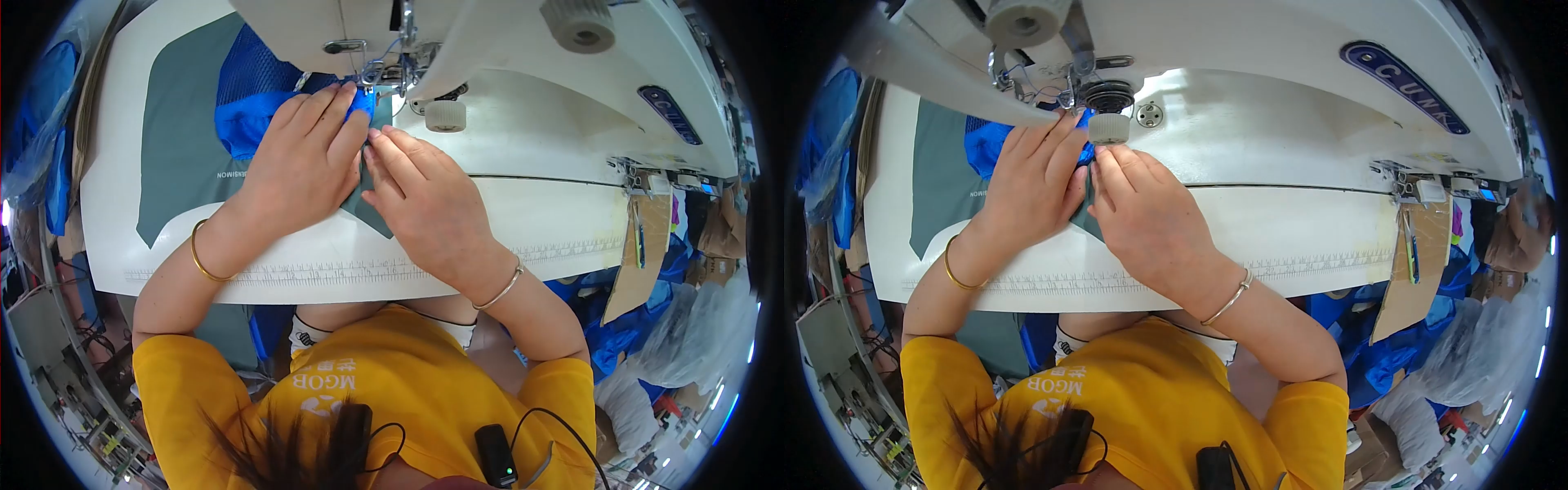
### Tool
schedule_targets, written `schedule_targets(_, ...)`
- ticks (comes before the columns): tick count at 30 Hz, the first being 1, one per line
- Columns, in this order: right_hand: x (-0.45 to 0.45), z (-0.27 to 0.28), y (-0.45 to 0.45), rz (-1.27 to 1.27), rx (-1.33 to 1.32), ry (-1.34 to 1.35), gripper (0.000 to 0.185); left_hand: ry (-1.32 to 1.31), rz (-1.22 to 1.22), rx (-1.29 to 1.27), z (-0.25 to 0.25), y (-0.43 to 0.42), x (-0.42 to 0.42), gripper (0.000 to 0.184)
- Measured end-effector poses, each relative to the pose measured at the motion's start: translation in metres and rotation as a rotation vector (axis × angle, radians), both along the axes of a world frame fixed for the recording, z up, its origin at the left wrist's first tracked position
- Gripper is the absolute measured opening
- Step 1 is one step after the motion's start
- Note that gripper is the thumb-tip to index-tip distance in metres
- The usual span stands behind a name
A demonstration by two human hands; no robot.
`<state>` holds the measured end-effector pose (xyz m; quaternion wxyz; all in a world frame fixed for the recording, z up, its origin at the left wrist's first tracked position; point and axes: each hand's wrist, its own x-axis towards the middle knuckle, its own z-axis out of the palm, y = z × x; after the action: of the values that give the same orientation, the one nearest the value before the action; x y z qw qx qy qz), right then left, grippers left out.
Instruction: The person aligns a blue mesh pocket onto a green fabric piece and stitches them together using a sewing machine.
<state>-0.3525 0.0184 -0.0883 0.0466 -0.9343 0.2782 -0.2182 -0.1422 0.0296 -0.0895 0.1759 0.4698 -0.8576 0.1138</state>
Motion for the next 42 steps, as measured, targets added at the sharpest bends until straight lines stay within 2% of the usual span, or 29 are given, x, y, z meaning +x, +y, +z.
schedule_targets(6,0.001,-0.006,-0.002,0.030,-0.026,-0.054,0.040,-0.002,0.010,-0.021,-0.002,0.000,0.000,0.047)
schedule_targets(13,-0.001,-0.004,-0.006,0.011,-0.033,-0.059,0.040,0.092,-0.062,-0.007,0.003,-0.005,0.011,0.041)
schedule_targets(15,-0.006,-0.001,0.001,0.018,-0.070,-0.040,0.040,0.035,-0.112,-0.118,0.012,-0.001,0.016,0.034)
schedule_targets(18,-0.014,0.002,0.006,0.046,-0.103,0.002,0.039,-0.075,-0.113,-0.131,0.022,0.009,0.021,0.029)
schedule_targets(25,-0.018,-0.001,0.009,0.057,-0.115,-0.001,0.037,-0.182,-0.152,-0.173,0.021,0.002,0.025,0.025)
schedule_targets(28,-0.018,0.001,0.010,0.051,-0.099,-0.011,0.038,-0.066,-0.209,-0.195,0.015,-0.007,0.031,0.026)
schedule_targets(30,-0.018,0.000,0.009,0.051,-0.093,-0.011,0.039,0.138,-0.164,-0.069,0.015,-0.011,0.036,0.028)
schedule_targets(36,-0.018,0.002,0.008,0.048,-0.066,0.009,0.041,0.181,-0.134,0.040,0.018,-0.009,0.029,0.029)
schedule_targets(39,-0.017,0.003,0.008,0.047,-0.082,0.028,0.041,0.174,-0.248,-0.067,0.010,-0.010,0.026,0.029)
schedule_targets(42,-0.016,0.004,0.007,0.048,-0.087,0.028,0.041,0.178,-0.267,-0.042,0.006,-0.012,0.027,0.028)
